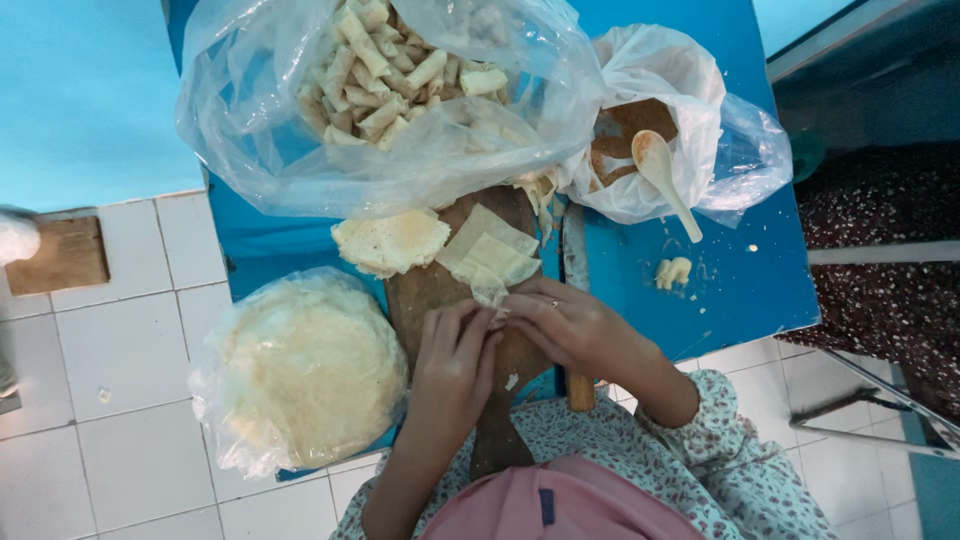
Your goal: The person folds thin round wafer sheets into small squares on a wooden board, stacking the folded pieces, and at times spreads a brown filling from a plastic bag onto a sheet using a spoon before folding it. Folded pieces accumulate in a pile on the board.
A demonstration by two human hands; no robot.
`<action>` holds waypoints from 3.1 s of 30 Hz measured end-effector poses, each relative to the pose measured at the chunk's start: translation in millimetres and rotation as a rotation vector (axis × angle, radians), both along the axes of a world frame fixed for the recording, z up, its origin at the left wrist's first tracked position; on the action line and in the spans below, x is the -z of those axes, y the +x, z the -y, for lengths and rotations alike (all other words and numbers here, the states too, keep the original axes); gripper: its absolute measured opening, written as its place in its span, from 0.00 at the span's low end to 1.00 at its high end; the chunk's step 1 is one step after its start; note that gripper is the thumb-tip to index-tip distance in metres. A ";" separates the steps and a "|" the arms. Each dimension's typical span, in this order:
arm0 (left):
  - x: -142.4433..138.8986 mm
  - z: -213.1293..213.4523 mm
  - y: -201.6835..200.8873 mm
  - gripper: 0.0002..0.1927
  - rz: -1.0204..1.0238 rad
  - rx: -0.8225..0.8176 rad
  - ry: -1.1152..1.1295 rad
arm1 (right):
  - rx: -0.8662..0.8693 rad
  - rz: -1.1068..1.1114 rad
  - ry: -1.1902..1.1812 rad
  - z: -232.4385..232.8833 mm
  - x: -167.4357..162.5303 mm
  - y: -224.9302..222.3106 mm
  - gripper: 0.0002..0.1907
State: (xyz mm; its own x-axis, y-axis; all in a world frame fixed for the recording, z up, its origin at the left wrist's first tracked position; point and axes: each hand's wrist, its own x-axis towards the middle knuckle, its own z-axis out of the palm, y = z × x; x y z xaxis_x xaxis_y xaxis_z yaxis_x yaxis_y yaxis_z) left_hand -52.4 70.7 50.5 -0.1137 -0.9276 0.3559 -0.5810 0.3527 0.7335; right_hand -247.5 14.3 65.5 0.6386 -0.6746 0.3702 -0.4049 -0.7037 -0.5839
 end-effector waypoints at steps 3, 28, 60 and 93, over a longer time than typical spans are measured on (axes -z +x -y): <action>0.0 0.4 0.3 0.15 0.015 0.013 0.012 | -0.012 0.001 -0.038 2.8 0.0 0.6 0.19; -17.4 14.2 -3.8 0.11 0.036 -0.034 0.111 | 0.105 0.059 0.115 6.9 11.3 7.9 0.22; -8.4 11.6 0.4 0.13 0.309 -0.026 -0.079 | 0.047 0.046 0.271 9.6 8.4 1.8 0.20; -14.9 18.5 -2.2 0.18 0.470 0.012 -0.057 | 0.001 0.035 0.014 13.7 2.9 -1.4 0.22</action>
State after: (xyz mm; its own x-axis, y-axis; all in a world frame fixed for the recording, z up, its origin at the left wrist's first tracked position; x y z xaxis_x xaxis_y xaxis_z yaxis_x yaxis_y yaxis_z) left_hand -54.6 52.2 65.4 -0.2851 -0.9058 0.3133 -0.8413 0.3931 0.3710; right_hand -248.9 0.6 62.6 0.6245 -0.6809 0.3827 -0.3849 -0.6946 -0.6078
